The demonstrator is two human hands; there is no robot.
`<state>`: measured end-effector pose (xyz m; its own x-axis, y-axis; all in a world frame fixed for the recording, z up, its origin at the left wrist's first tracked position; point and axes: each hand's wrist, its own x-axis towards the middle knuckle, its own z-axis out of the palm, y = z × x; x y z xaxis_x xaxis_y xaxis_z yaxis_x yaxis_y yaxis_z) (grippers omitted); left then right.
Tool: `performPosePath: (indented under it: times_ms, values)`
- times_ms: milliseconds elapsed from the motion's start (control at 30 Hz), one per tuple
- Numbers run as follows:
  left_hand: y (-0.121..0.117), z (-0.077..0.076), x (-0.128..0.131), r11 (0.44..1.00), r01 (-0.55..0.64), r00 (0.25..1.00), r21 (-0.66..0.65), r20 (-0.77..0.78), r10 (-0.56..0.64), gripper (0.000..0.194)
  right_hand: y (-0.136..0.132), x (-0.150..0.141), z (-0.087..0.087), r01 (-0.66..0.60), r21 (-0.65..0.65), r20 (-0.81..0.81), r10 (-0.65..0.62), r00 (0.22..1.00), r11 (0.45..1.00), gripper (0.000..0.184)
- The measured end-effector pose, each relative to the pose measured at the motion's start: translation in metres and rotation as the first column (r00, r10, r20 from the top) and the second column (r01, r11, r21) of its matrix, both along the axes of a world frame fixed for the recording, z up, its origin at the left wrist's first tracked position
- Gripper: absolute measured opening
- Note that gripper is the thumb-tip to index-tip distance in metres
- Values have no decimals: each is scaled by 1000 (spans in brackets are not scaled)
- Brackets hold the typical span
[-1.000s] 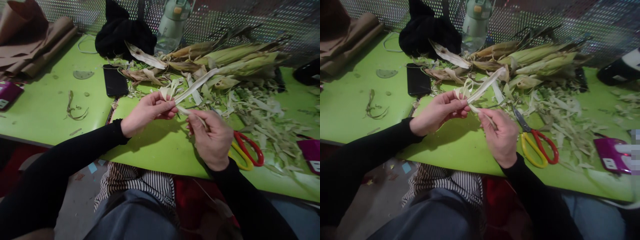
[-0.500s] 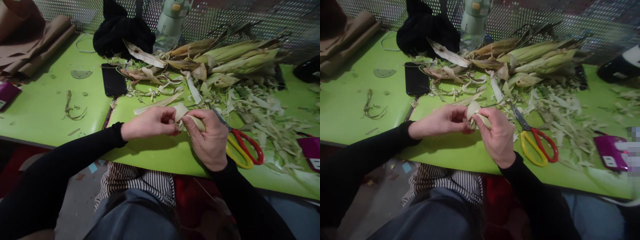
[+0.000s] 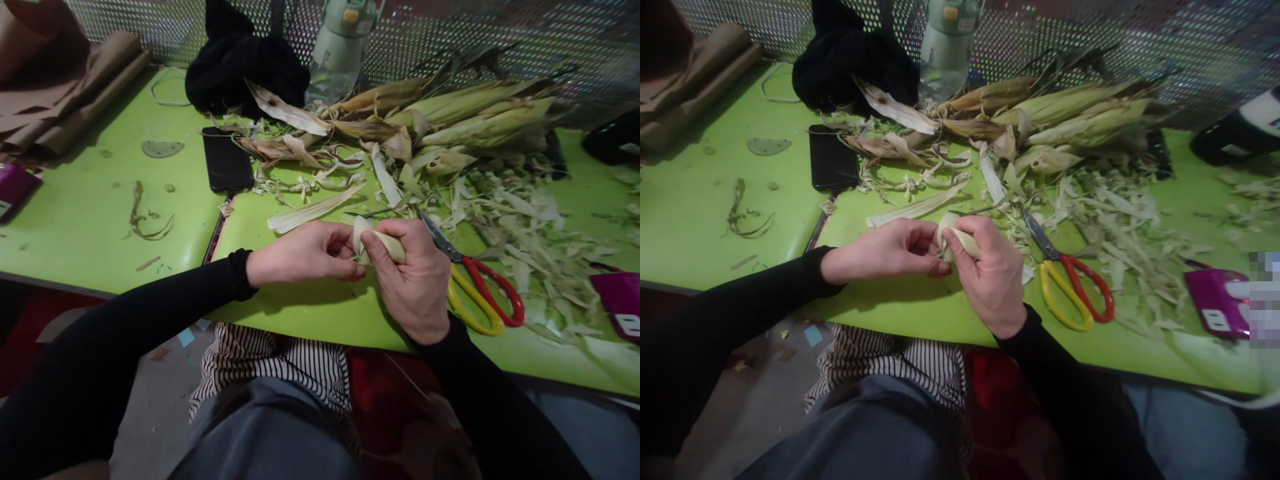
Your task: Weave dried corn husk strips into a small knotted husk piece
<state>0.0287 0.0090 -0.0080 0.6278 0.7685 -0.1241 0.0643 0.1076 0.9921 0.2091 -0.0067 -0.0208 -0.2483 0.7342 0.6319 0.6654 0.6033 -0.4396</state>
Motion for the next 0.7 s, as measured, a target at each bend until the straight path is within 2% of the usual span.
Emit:
performPosePath:
  times_ms: [100, 200, 300, 400, 533, 600, 700]
  values:
    - [-1, -2, 3, 998, 15, 994, -62, 109, -8, 18, -1, -1, 0, 37, -25, -25, -38, 999, 999, 12]
    - [0, -4, 3, 995, 3, 989, -97, 145, 11, 16, 1, 0, 0, 71, -116, -49, -77, 996, 991, 21]
    - [0, -5, 2, 993, 3, 995, -118, 102, 9, 13, 6, 2, 2, 29, -233, -140, -63, 988, 972, 25]
    - [1, -5, 2, 991, -3, 996, -136, 87, 15, 10, 10, 4, 3, -21, -270, -283, -58, 957, 963, 25]
    - [2, -4, 0, 986, -99, 981, -131, 153, 119, 12, 12, 9, 4, -115, -396, -401, -59, 914, 911, 36]
    - [4, -2, -1, 977, -178, 964, -122, 180, 198, 12, 13, 12, 3, -140, -422, -389, -40, 920, 896, 39]
    - [6, 0, -4, 963, -253, 947, -89, 180, 265, 9, 15, 18, 1, -69, -354, -230, -15, 973, 933, 38]
